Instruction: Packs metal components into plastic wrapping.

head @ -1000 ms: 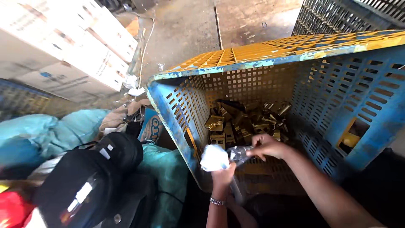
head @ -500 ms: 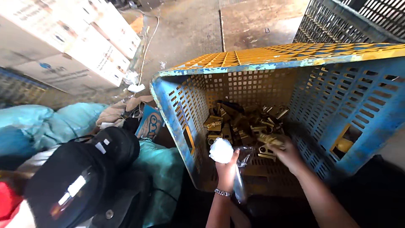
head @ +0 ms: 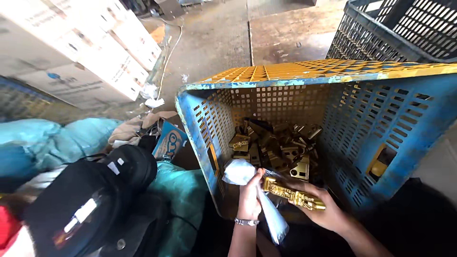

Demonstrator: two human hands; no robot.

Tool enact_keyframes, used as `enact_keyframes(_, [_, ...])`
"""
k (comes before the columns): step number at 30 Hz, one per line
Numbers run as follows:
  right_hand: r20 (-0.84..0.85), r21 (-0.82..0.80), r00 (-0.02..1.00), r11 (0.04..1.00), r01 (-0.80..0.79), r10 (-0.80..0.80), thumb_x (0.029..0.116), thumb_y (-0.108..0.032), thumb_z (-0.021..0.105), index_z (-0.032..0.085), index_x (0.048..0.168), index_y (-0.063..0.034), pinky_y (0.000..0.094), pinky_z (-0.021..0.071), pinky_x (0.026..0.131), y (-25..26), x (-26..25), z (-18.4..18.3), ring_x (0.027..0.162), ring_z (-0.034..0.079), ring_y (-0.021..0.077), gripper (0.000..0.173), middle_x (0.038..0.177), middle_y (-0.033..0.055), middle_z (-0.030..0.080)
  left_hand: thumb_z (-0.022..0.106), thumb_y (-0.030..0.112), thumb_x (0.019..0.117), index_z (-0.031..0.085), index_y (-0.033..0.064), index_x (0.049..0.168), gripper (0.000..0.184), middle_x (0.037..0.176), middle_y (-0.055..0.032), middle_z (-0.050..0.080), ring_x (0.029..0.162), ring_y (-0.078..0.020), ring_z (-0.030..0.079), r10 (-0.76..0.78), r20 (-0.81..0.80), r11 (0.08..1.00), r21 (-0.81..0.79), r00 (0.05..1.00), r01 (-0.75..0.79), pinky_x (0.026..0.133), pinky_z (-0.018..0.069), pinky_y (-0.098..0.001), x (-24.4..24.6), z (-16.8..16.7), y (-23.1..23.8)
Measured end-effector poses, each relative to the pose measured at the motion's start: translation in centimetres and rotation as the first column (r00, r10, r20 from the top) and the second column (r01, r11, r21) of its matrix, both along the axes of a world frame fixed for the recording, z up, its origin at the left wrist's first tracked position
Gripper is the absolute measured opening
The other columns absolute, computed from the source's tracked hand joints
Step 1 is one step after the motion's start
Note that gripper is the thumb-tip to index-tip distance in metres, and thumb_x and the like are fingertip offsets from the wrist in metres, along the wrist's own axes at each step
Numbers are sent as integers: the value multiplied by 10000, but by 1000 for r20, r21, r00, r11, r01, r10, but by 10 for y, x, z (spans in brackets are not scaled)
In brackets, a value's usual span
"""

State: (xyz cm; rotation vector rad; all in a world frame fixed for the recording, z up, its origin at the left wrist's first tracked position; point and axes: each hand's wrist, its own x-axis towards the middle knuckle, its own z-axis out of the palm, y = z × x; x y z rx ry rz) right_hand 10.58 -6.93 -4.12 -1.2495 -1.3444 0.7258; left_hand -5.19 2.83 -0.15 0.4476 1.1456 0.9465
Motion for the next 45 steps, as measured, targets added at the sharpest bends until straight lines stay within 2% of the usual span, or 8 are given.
enact_keyframes(7, [246,-212,924,913,348,-294,864,-141,735,665,1180,54,267,590,880,7,-2,3,951,728,113,377,1055,135,744,774,-44,801,564,-137,1190,453,990,-74,713,922,-23,687,56,-374,873,468,926,137,867,575,-201,19,-25,-33])
enact_keyframes(13, [-372,-463,891,884,65,-260,866,-211,688,614,1242,-5,260,568,929,6,-1,30,1070,657,76,435,1188,41,673,798,26,798,534,-141,1267,564,1109,-147,678,1033,-71,656,-134,-444,875,366,886,316,942,538,-230,7,-27,-41])
enact_keyframes(18, [-15,-75,938,936,344,-346,825,-82,747,720,1098,3,208,568,878,9,11,16,1007,675,68,287,1080,85,715,681,-52,863,561,-99,1174,337,921,-69,736,750,-118,713,-235,-184,851,435,954,293,721,619,-276,1,-16,-37])
enact_keyframes(23, [-804,240,587,954,178,93,966,-408,605,677,1316,-145,297,596,863,-9,71,77,1037,711,154,444,1245,23,718,673,-46,867,443,-102,1305,498,1030,-121,715,864,-166,734,-231,-190,902,325,954,283,797,636,-335,-22,-9,-21])
enact_keyframes(29, [-141,-424,990,903,-71,12,968,-105,649,701,1106,49,250,585,844,27,14,53,929,684,80,214,1097,108,695,899,24,660,529,-173,1209,690,1054,-123,696,996,-43,667,-152,-466,704,568,871,427,929,551,-214,21,-19,-26])
enact_keyframes(35, [-292,-566,956,800,-198,30,1032,-102,553,638,982,-2,196,561,611,10,14,40,587,595,10,140,735,-53,607,829,-34,764,463,-39,1398,733,1060,-92,679,856,-108,690,-398,-289,867,191,870,460,746,606,-265,4,5,-20])
enact_keyframes(40, [-446,-572,880,704,-421,164,918,-2,654,648,1118,60,261,605,812,-4,22,25,826,699,63,209,944,24,713,857,92,774,526,-99,1332,677,1191,-100,685,1079,-47,661,-593,-477,617,247,648,747,964,549,-222,-6,-8,-26])
enact_keyframes(45, [-385,-628,920,751,-205,-71,867,-110,771,559,813,-108,185,508,512,7,29,20,514,576,18,218,650,-75,616,838,173,808,557,-189,1248,634,1072,-238,707,993,-205,706,37,-780,759,428,624,491,935,557,-380,-15,-37,0])
